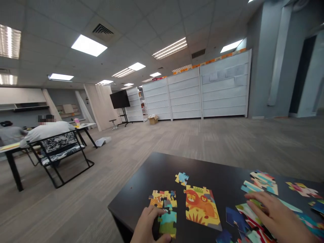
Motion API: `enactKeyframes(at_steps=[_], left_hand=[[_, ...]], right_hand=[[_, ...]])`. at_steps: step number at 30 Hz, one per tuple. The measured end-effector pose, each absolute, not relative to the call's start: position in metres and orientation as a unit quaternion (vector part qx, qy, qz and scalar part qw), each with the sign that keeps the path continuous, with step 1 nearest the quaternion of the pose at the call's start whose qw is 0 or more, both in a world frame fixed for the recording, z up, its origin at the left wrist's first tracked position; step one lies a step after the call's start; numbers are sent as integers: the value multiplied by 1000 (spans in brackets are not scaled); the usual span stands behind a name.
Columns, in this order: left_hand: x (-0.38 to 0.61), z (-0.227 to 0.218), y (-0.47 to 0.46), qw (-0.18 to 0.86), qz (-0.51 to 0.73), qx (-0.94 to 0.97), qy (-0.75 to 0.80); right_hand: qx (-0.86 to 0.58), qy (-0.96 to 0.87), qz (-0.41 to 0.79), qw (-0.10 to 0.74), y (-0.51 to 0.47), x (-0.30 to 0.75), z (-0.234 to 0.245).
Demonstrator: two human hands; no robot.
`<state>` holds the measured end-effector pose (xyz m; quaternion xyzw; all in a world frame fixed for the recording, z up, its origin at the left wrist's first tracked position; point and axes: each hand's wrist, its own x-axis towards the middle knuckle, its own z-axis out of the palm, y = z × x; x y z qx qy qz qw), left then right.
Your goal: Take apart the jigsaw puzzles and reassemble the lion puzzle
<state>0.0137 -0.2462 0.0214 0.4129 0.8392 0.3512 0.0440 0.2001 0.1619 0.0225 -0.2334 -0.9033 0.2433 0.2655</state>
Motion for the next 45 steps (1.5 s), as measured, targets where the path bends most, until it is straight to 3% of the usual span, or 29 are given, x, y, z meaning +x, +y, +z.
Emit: enactKeyframes(at_steps=[7,14,26,35,40,45], left_hand=[[1,11,-246,36,357,439,824],[4,20,-234,108,321,387,858],[11,25,-226,60,271,412,868],[31,57,-216,32,74,446,891],[27,49,-215,-12,17,497,868],[19,17,-235,-141,24,581,801]], right_hand=[[-228,-903,235,279,163,199,19],[-235,-905,234,268,164,200,18],[-233,-915,222,242,162,201,23],[-235,-917,217,239,159,201,22],[-233,-920,213,232,156,203,31],[-232,-920,207,240,154,204,34]])
